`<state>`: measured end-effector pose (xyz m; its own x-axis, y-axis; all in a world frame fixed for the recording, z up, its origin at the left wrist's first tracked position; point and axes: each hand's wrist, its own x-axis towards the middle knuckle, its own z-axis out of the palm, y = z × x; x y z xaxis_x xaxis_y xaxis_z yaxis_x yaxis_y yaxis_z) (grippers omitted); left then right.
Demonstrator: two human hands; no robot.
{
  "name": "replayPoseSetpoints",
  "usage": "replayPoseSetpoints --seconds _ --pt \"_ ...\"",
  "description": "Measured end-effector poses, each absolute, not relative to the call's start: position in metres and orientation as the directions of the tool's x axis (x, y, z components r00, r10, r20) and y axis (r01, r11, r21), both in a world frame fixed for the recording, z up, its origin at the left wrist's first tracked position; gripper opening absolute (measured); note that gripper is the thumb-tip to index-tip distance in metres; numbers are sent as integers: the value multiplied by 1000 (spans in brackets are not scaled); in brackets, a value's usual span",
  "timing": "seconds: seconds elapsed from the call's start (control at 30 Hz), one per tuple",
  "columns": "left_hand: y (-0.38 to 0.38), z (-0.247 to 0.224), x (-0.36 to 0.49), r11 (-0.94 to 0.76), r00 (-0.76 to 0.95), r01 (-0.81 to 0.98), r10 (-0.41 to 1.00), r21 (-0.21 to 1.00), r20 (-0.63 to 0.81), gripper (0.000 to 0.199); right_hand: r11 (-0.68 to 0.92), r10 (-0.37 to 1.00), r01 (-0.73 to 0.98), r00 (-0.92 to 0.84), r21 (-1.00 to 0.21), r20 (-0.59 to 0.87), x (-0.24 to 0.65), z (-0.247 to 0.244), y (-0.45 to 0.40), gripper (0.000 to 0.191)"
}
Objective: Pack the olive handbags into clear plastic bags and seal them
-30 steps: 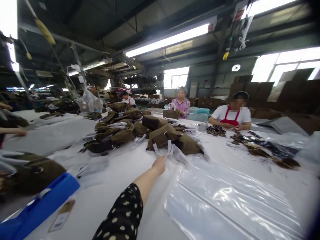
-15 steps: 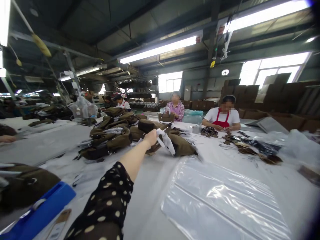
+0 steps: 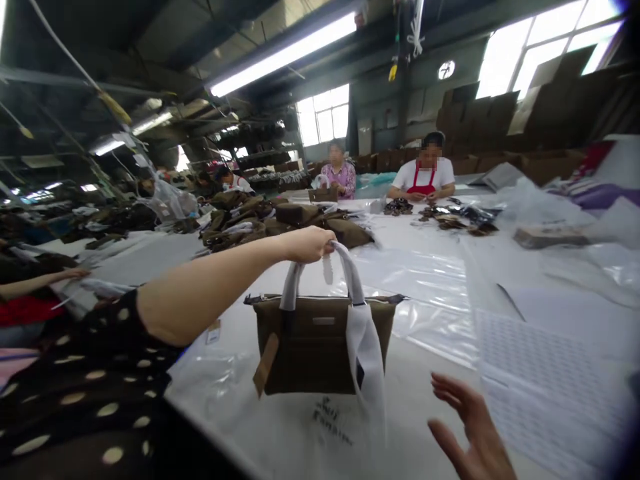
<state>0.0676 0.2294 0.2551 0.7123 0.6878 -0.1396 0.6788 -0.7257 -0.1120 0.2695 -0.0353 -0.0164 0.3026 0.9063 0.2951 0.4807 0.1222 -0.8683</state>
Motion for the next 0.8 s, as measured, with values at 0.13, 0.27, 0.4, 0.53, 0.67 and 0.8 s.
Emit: replayPoseSetpoints --seconds 0.13,0.27,0.4,0.53,0.67,0.8 --pt "164 233 91 -820 794 571 566 -50 -221 23 114 933 390 273 -914 233 239 3 -52 77" --pt "136 213 104 -808 792 587 563 42 -237 24 41 887 31 460 -999 50 225 -23 -61 45" --pt "136 207 110 -772 768 630 603 83 -216 26 -13 936 -228 339 -974 -92 232 -38 -63 47" --pt "136 206 112 -759 765 639 607 128 -217 25 -59 940 -222 316 -973 -129 232 -31 -59 60" --pt "130 206 109 -764 780 623 593 166 -200 25 -159 887 60 446 -985 -116 226 -24 -54 40" --pt "129 204 106 -764 786 618 590 185 -187 27 -209 842 298 540 -931 -16 223 -22 -52 35"
